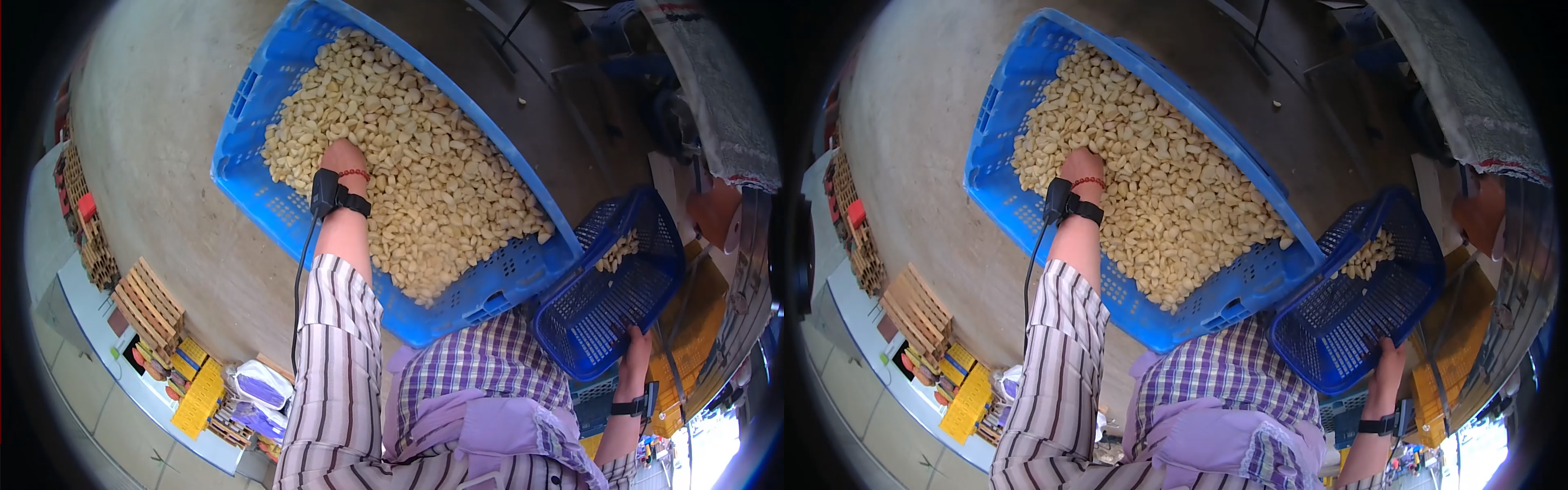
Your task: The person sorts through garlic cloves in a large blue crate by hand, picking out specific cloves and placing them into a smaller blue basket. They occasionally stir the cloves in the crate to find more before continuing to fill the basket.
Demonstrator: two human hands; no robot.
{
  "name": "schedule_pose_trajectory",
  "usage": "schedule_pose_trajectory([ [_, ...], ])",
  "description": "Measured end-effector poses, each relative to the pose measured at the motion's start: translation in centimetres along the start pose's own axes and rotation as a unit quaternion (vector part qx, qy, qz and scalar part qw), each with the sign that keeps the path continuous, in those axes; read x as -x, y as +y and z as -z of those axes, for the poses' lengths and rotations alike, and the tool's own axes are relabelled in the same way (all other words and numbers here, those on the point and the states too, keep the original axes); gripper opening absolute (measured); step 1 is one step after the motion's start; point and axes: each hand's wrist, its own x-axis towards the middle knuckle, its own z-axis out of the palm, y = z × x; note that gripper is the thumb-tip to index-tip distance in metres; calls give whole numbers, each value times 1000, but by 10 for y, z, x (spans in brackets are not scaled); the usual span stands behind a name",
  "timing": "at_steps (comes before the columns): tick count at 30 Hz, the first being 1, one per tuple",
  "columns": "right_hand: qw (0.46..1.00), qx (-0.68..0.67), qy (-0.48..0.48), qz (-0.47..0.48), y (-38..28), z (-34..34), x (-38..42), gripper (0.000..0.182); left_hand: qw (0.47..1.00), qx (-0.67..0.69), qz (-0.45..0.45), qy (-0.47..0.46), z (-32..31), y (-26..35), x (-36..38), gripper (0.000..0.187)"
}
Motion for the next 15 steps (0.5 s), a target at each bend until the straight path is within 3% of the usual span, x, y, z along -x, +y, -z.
schedule_pose_trajectory([
  [4, 1000, 1, -1, -5, -1, 1, 1, 38, 1000, 9, 8, -8, -3, 2, -1, 23],
  [6, 1000, -13, 17, 7, -3, -5, 4, 31, 998, -15, -62, -6, 2, -4, 0, 16],
  [9, 999, -16, 25, 10, -2, -9, 4, 31, 995, -60, -76, -21, -14, -12, -5, 24],
  [13, 1000, -7, 19, 7, 0, -4, 3, 31, 993, 7, -118, 5, -14, -17, 29, 23],
  [14, 1000, -9, 16, 5, 2, -2, 2, 32, 959, 248, -81, -113, -24, -25, 36, 21],
  [15, 1000, -12, 12, 2, 3, -1, 1, 33, 853, 470, -39, -223, -28, -30, 43, 20],
])
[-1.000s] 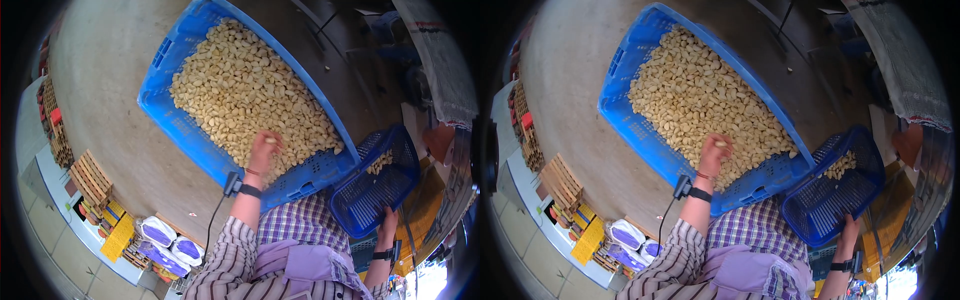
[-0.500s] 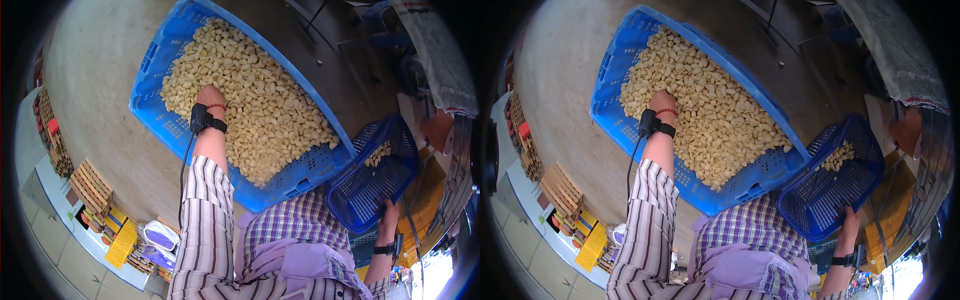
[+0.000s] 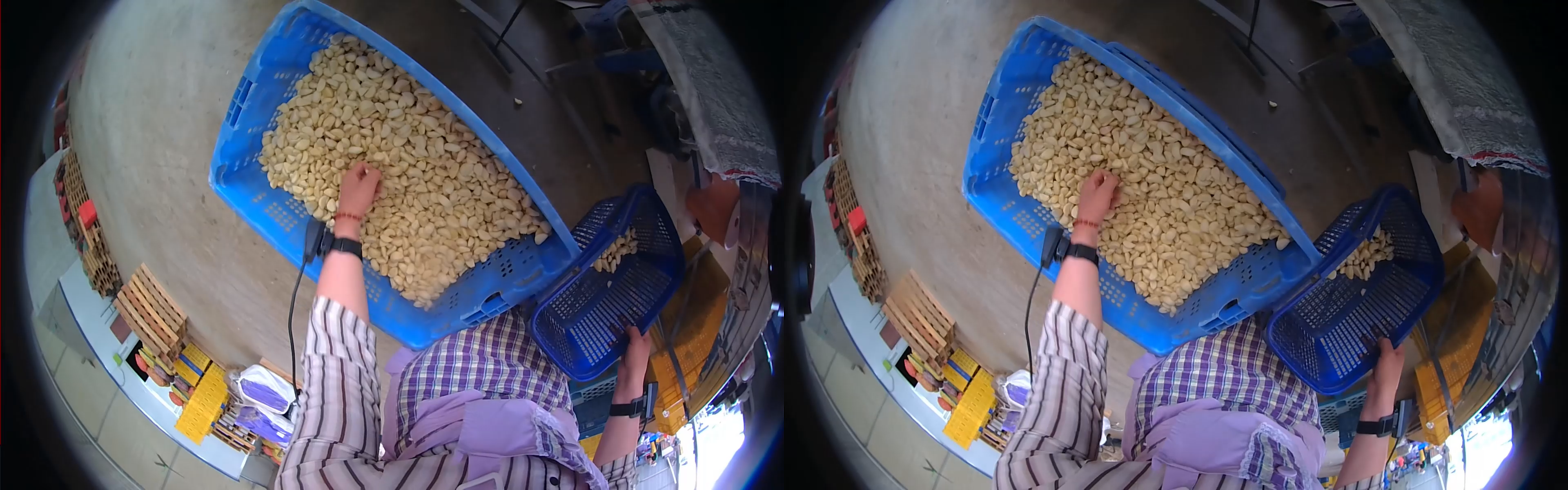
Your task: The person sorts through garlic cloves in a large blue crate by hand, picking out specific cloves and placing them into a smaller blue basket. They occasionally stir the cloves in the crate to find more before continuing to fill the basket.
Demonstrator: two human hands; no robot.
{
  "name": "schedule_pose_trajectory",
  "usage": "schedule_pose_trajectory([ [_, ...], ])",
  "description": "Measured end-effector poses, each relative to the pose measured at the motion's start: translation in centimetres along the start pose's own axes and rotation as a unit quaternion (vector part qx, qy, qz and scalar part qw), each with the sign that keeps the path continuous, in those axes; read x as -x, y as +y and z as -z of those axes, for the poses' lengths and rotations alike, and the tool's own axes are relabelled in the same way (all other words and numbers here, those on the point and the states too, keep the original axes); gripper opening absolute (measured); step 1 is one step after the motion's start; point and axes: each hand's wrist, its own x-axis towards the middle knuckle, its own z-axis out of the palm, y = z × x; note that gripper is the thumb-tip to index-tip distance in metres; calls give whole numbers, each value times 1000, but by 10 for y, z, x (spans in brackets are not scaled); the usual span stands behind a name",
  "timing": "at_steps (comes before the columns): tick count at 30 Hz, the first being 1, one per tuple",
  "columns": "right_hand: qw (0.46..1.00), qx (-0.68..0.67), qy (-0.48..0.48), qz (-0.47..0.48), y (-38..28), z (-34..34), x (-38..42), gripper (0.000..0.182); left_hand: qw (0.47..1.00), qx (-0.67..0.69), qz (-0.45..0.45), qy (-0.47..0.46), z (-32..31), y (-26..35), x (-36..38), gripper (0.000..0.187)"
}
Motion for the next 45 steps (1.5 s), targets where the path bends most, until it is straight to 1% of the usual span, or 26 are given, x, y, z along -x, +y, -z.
schedule_pose_trajectory([
  [1, 1000, -2, 1, 0, 1, 0, 0, 33, 1000, -1, -1, -1, -4, 3, 12, 20],
  [3, 1000, 5, -1, 3, 2, 1, -1, 34, 963, 269, -10, -4, -17, 11, 33, 18],
  [4, 1000, 7, 0, 4, 0, 1, -1, 34, 962, 271, -9, -4, -18, 15, 30, 18],
  [6, 1000, 13, 7, -2, -3, -2, 2, 34, 966, 41, -190, 169, -20, 25, 13, 19],
  [7, 1000, 15, 6, -2, -5, -5, 4, 34, 966, 42, -188, 170, -19, 37, 4, 19],
  [8, 1000, 14, 10, -7, -8, -7, 6, 34, 933, -156, -209, 249, -18, 51, -6, 19],
  [9, 1000, 12, 14, -10, -10, -8, 7, 34, 856, -346, -221, 315, -18, 61, -18, 19],
  [10, 1000, 13, 15, -9, -8, -6, 6, 34, 857, -344, -221, 314, -19, 65, -28, 19],
  [12, 1000, 22, 7, -2, -5, -1, 0, 34, 854, -438, -133, 247, -21, 73, -49, 20],
  [13, 1000, 20, 7, -2, -5, -1, 0, 34, 837, -455, -171, 250, -16, 69, -56, 20],
  [17, 1000, 10, 11, 10, -12, -9, 6, 33, 843, -471, -143, 217, -17, 75, -52, 22],
  [19, 1000, 9, 13, 9, -10, -7, 6, 32, 886, -335, -189, 261, -27, 73, -33, 20],
  [21, 1000, 3, 8, 17, -4, -4, 3, 33, 972, -41, -178, 145, -47, 70, -4, 18],
  [25, 1000, 12, 6, 6, -9, -9, 9, 34, 940, 252, -210, -97, -125, 120, 130, 11],
  [26, 1000, 2, 6, -2, -10, -10, 9, 34, 943, 154, -258, -142, -132, 145, 162, 12],
  [28, 1000, -4, 5, -8, -8, -8, 7, 35, 900, 114, -345, -241, -172, 153, 199, 19],
  [30, 1000, -23, -16, 3, -1, -1, 1, 37, 863, 67, -430, -256, -219, 144, 228, 26],
  [31, 1000, -19, -17, 4, -5, -4, 3, 37, 864, 69, -430, -253, -216, 149, 234, 26],
  [33, 999, -17, -16, 35, -12, -9, 6, 43, 828, -31, -517, -215, -213, 162, 241, 33],
  [35, 1000, 6, 1, 31, -13, -7, 6, 41, 845, 60, -502, -178, -196, 164, 218, 36],
  [36, 999, 26, 14, 27, -12, -7, 7, 39, 874, 77, -472, -91, -184, 158, 205, 35],
  [39, 1000, 5, -1, 14, 0, -1, -4, 37, 943, 135, -297, 64, -167, 108, 152, 27],
  [41, 1000, -14, -14, 14, 4, 3, -9, 37, 947, 205, -240, -63, -178, 59, 133, 31],
  [42, 1000, 5, -7, 13, 2, 2, -9, 36, 945, 208, -241, -67, -190, 34, 126, 31],
  [44, 1000, 27, 10, 8, -2, 0, -3, 35, 928, 104, -319, -162, -216, -2, 124, 36],
  [45, 1000, 16, 14, 3, -5, -3, 1, 37, 900, 2, -420, -116, -217, -1, 119, 43],
])
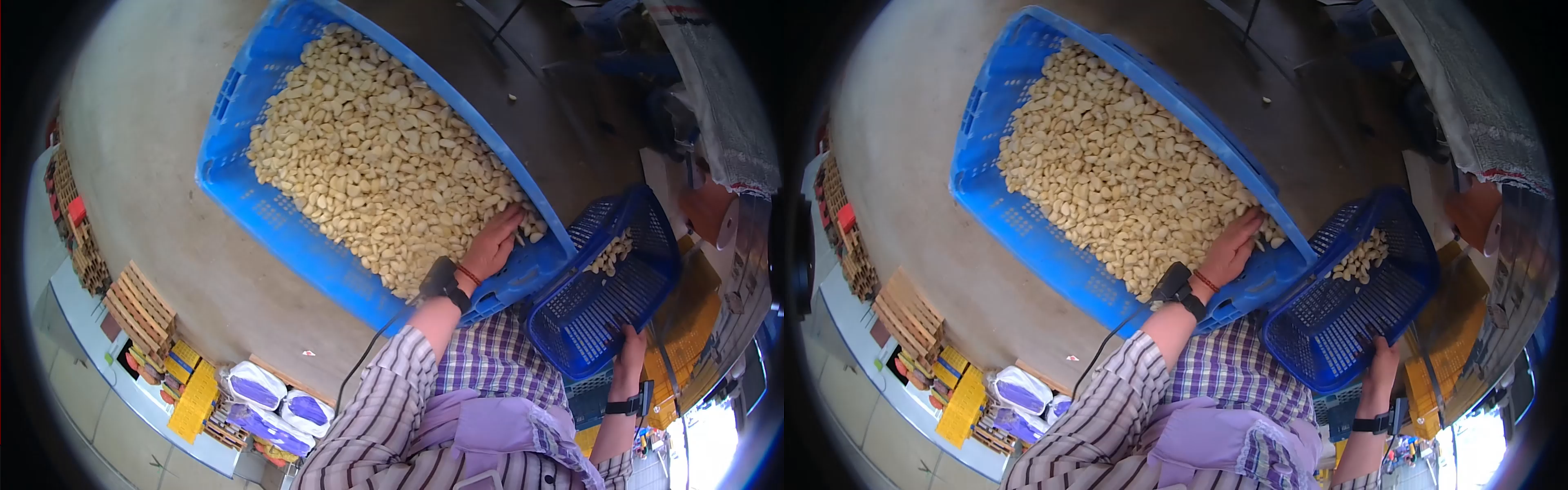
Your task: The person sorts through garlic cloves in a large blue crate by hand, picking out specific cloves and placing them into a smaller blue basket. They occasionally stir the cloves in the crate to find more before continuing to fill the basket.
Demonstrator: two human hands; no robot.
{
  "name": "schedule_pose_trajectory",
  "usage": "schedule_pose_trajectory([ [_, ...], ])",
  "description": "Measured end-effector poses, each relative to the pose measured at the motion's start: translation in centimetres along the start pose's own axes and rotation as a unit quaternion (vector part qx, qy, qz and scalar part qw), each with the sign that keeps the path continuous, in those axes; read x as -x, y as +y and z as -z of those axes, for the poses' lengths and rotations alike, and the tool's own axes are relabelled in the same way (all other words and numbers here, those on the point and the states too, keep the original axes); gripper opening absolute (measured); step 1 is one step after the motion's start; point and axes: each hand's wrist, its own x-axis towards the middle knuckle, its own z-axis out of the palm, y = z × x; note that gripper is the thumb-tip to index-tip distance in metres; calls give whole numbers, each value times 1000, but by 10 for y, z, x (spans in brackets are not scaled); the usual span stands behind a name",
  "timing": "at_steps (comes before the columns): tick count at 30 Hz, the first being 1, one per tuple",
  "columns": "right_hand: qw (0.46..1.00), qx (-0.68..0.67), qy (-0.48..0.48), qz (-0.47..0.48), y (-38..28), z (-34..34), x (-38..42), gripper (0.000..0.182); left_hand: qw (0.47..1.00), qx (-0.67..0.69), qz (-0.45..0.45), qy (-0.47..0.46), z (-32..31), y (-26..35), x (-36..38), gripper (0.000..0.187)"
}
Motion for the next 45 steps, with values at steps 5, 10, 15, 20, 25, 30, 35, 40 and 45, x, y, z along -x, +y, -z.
schedule_pose_trajectory([
  [5, 1000, -18, -3, -9, -5, -1, -1, 39, 990, -71, 76, -95, 14, -10, -25, 48],
  [10, 1000, -21, -13, -15, -7, 1, 4, 36, 969, -185, 142, -77, 42, -28, -47, 41],
  [15, 1000, -4, 1, 0, -8, 0, 7, 36, 949, -195, 171, 178, 107, -66, -71, 31],
  [20, 1000, -22, -5, -4, 3, 2, 2, 36, 887, -140, 203, 390, 220, -57, -42, 44],
  [25, 998, -51, -20, -8, 13, 3, -4, 33, 833, -248, 194, 455, 293, -60, -6, 35],
  [30, 999, -28, -14, -16, 12, 5, -5, 33, 888, -247, 88, 378, 244, -31, -66, 21],
  [35, 999, -35, -5, -2, 1, -6, 2, 33, 903, -361, 90, 217, 147, -24, -153, 21],
  [40, 1000, -20, -11, -7, 9, 6, -5, 38, 890, -261, 140, 346, 147, -27, -158, 24],
  [45, 1000, -24, -5, -16, 7, 2, -2, 37, 817, -377, 159, 407, 199, -36, -145, 29],
])
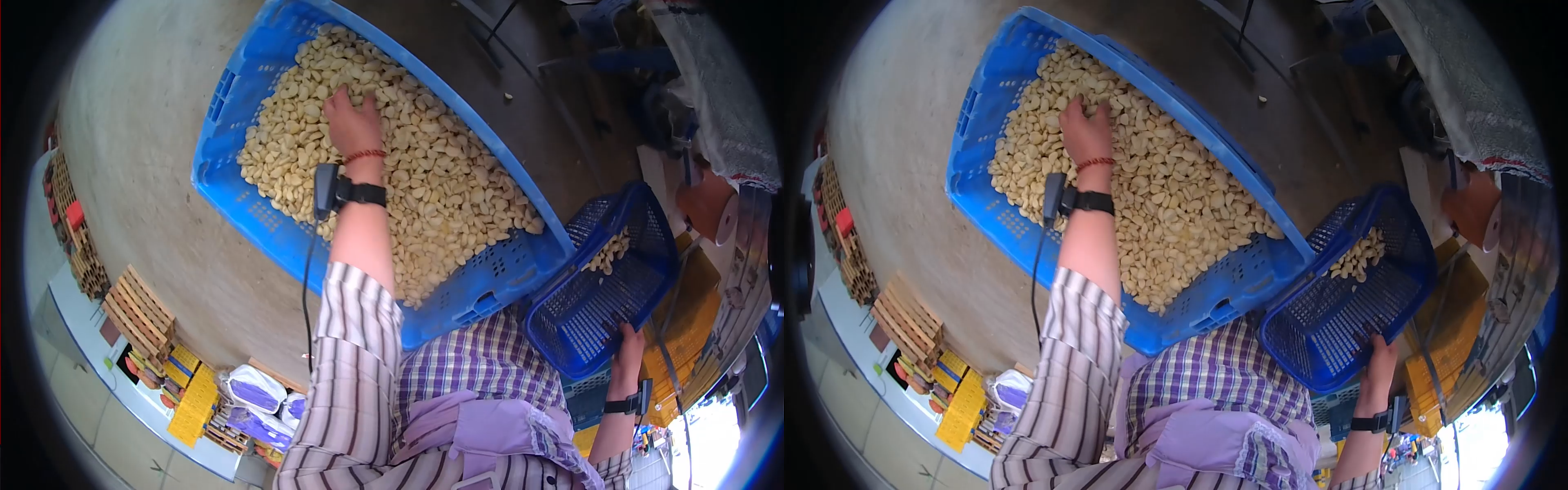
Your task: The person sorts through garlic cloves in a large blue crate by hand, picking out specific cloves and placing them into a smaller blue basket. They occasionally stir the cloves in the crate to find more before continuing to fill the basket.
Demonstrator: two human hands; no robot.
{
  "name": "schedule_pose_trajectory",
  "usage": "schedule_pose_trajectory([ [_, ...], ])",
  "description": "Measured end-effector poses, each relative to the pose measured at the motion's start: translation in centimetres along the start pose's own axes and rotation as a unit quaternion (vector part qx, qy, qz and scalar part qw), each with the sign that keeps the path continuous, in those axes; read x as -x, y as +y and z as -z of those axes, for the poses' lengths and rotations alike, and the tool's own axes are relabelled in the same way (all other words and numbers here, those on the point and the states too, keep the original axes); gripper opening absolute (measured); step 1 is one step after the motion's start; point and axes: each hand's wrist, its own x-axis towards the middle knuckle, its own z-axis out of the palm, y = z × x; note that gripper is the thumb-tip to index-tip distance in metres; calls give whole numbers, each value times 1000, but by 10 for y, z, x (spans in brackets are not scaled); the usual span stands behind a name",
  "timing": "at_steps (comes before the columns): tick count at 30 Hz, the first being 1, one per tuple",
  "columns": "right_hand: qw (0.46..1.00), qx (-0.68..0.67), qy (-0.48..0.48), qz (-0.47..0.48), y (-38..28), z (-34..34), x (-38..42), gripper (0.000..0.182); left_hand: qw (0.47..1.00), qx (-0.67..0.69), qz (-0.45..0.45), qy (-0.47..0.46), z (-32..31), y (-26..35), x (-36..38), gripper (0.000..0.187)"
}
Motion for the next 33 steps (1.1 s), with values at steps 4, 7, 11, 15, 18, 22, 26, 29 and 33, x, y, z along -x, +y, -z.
schedule_pose_trajectory([
  [4, 1000, -1, -6, -3, -4, -2, 1, 38, 990, 18, -58, -129, -7, -38, -22, 41],
  [7, 1000, 4, -2, 3, -7, -3, 3, 38, 920, 316, 158, -172, 13, -54, -30, 37],
  [11, 1000, 7, -12, 1, 1, 4, -5, 38, 565, 746, 334, -114, 55, -46, -13, 20],
  [15, 1000, 17, -10, -5, -6, -2, -2, 38, 734, 543, 331, -240, 40, -70, -5, 17],
  [18, 1000, 15, -4, -7, -9, -3, -1, 36, 982, 12, -62, -180, 5, -52, 28, 15],
  [22, 1000, -10, 5, 12, -11, -8, 1, 33, 976, -93, -22, -198, 1, -32, 30, 22],
  [26, 1000, -6, 15, 23, -11, -10, -1, 34, 963, -103, -44, -243, 4, -25, 24, 23],
  [29, 1000, 14, -4, 2, -14, -8, 3, 34, 982, 42, -25, -181, -5, -34, 32, 19],
  [33, 1000, 8, -9, 4, -10, -4, -1, 41, 884, 364, 50, -289, 45, 34, 75, 17],
])
